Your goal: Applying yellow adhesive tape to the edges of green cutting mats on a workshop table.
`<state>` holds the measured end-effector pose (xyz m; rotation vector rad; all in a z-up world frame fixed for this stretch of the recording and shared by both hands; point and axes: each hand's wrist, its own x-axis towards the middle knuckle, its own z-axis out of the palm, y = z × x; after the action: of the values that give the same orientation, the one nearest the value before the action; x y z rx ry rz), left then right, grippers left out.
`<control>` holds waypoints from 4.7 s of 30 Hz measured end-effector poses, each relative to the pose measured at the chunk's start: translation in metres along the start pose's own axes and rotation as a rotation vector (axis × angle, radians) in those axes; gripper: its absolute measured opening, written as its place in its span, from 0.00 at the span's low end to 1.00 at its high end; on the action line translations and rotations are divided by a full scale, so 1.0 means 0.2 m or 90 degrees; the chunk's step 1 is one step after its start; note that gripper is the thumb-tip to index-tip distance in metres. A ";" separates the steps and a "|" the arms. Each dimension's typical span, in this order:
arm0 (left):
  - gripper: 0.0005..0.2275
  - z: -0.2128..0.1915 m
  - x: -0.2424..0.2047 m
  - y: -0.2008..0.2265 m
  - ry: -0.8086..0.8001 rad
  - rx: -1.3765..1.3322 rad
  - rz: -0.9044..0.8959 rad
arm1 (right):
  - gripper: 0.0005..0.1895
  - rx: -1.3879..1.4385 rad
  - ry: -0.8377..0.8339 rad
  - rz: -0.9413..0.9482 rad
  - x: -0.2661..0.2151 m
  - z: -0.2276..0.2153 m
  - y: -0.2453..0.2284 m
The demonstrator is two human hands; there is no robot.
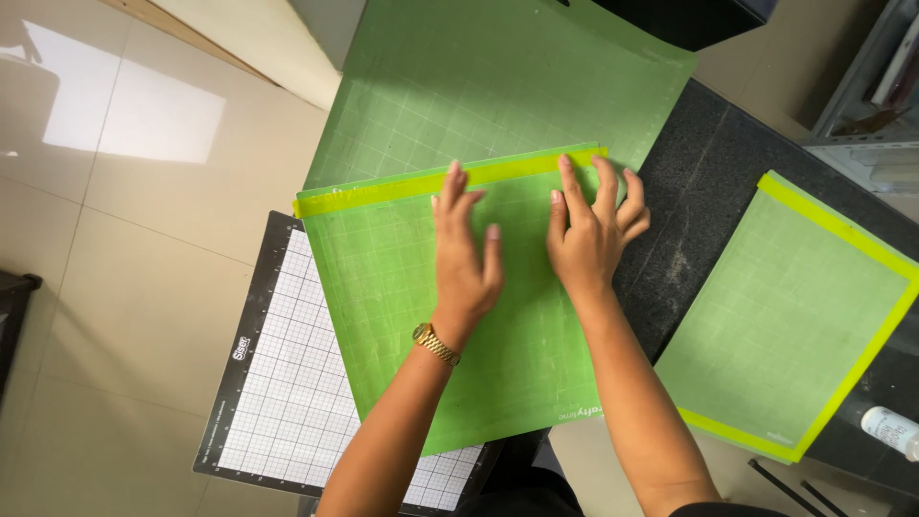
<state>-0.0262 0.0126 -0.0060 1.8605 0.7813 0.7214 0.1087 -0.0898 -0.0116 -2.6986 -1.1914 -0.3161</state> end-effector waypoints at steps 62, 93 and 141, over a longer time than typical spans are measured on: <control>0.29 0.24 -0.12 0.13 -0.234 0.451 0.209 | 0.02 0.226 -0.276 0.037 0.39 -0.04 0.42; 0.30 0.20 -0.07 0.22 -0.455 0.484 0.140 | 0.07 0.319 0.015 -0.091 0.08 -0.37 -0.22; 0.39 -0.50 -0.10 -0.03 0.030 0.416 -0.132 | 0.08 0.728 -0.058 0.097 0.29 -0.74 -0.28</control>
<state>-0.1147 0.0539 0.0218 2.2888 1.3333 0.3976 0.0863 -0.0482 0.1502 -1.7610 -0.7824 0.4070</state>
